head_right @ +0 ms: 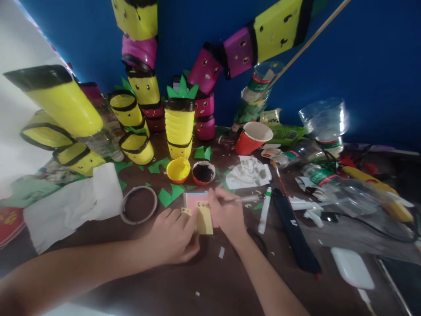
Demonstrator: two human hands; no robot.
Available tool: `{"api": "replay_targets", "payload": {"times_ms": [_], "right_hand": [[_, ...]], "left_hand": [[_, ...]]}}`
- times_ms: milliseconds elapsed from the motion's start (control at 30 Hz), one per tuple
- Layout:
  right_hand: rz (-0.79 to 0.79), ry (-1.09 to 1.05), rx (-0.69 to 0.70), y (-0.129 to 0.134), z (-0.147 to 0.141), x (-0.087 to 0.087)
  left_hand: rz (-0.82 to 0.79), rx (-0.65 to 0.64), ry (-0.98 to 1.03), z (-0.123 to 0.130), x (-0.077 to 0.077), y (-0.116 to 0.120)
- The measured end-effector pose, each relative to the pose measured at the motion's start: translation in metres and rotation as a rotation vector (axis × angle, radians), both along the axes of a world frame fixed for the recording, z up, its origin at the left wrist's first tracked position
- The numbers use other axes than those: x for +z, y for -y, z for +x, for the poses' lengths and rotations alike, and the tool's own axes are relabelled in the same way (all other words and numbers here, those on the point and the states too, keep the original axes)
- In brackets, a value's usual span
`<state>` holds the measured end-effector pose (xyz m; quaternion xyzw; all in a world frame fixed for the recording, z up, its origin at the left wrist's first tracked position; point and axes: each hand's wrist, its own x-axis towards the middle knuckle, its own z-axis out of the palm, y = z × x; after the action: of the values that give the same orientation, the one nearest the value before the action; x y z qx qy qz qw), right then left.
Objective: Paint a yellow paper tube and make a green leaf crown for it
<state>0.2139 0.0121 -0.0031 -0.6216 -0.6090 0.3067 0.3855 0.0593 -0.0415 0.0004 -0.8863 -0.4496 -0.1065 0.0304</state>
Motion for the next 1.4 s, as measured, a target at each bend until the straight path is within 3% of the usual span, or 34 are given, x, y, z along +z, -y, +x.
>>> {"api": "replay_targets", "payload": {"times_ms": [600, 1400], "right_hand": [[-0.018, 0.002, 0.001, 0.006, -0.005, 0.011], [0.027, 0.04, -0.028, 0.004, -0.004, 0.008]], "left_hand": [[0.011, 0.005, 0.002, 0.0, 0.0, -0.001], [0.013, 0.004, 0.002, 0.0, -0.001, 0.0]]}}
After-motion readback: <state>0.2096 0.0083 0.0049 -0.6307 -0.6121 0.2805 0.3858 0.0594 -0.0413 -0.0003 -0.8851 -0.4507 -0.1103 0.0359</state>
